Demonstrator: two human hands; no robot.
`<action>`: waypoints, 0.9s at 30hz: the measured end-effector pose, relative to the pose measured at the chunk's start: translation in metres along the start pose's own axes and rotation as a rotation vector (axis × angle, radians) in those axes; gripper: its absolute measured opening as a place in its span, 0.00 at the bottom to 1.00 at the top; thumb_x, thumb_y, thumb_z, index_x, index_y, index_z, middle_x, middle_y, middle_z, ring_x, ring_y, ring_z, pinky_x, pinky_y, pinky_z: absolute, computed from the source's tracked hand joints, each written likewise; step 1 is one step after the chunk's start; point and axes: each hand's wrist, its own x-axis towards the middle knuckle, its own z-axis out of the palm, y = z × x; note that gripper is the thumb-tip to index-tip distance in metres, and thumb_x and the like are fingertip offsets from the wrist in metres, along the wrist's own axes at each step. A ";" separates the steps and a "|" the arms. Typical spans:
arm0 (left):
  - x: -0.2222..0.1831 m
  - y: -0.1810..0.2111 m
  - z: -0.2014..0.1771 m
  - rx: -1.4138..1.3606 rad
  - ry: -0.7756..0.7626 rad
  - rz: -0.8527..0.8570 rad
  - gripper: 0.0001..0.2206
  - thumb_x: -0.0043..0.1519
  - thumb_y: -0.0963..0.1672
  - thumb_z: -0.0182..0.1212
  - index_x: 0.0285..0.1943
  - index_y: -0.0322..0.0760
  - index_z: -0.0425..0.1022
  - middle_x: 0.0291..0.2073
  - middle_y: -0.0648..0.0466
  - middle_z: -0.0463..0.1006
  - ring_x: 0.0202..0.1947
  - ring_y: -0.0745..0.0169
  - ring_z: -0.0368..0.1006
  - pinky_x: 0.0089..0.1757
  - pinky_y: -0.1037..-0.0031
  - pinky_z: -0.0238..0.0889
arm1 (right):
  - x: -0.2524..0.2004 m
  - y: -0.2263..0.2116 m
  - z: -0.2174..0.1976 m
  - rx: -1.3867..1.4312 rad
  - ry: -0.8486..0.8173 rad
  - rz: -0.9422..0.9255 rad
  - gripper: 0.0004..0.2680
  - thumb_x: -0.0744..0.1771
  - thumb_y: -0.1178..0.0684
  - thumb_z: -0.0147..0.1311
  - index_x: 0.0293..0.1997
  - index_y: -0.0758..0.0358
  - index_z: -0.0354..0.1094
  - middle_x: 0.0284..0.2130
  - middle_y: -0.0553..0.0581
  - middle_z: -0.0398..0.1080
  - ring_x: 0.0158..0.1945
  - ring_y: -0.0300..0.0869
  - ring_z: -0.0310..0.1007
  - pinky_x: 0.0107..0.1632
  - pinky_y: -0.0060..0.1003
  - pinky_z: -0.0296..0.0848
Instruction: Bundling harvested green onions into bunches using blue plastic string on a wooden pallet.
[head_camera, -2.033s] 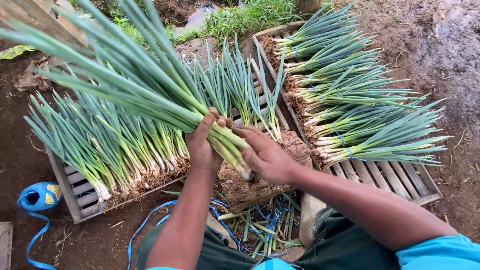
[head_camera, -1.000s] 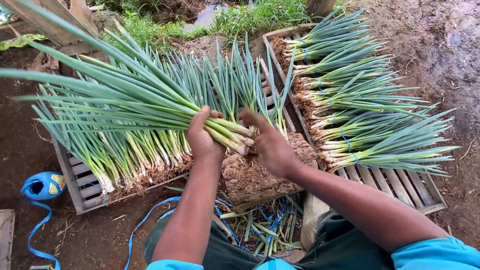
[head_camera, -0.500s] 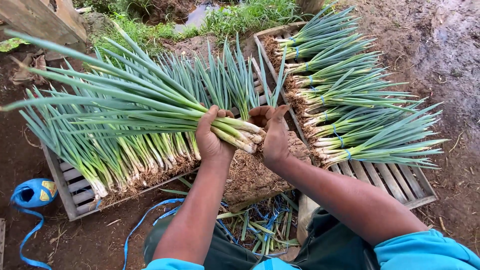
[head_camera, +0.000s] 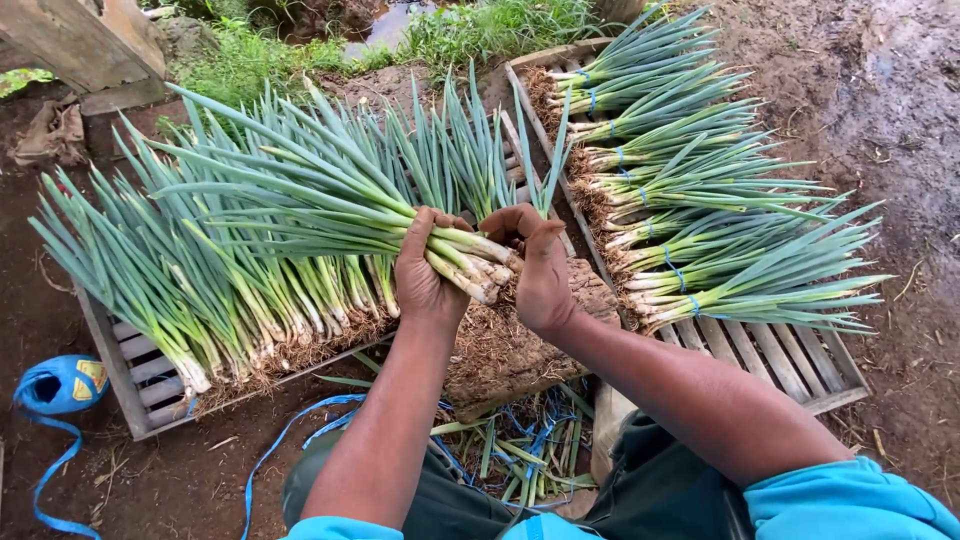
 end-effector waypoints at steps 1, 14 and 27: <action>0.002 -0.002 -0.002 0.001 -0.001 -0.003 0.08 0.61 0.37 0.64 0.43 0.43 0.71 0.29 0.55 0.78 0.32 0.65 0.78 0.44 0.68 0.80 | -0.001 0.003 -0.001 -0.002 0.003 0.000 0.36 0.68 0.27 0.04 0.46 0.63 0.68 0.37 0.64 0.66 0.45 0.49 0.68 0.58 0.46 0.66; 0.017 -0.015 -0.014 0.489 0.071 0.382 0.18 0.52 0.35 0.74 0.45 0.41 0.71 0.29 0.50 0.80 0.26 0.56 0.80 0.36 0.60 0.82 | 0.013 -0.040 -0.018 -0.302 -0.536 0.334 0.29 0.68 0.35 0.44 0.70 0.70 0.51 0.58 0.78 0.65 0.64 0.69 0.64 0.65 0.64 0.62; 0.013 -0.011 -0.008 0.489 0.186 0.363 0.19 0.45 0.35 0.78 0.43 0.32 0.75 0.28 0.46 0.79 0.25 0.54 0.80 0.33 0.62 0.80 | 0.009 -0.036 -0.012 -0.653 -0.635 0.470 0.20 0.67 0.48 0.48 0.63 0.72 0.56 0.40 0.72 0.72 0.45 0.64 0.76 0.49 0.57 0.74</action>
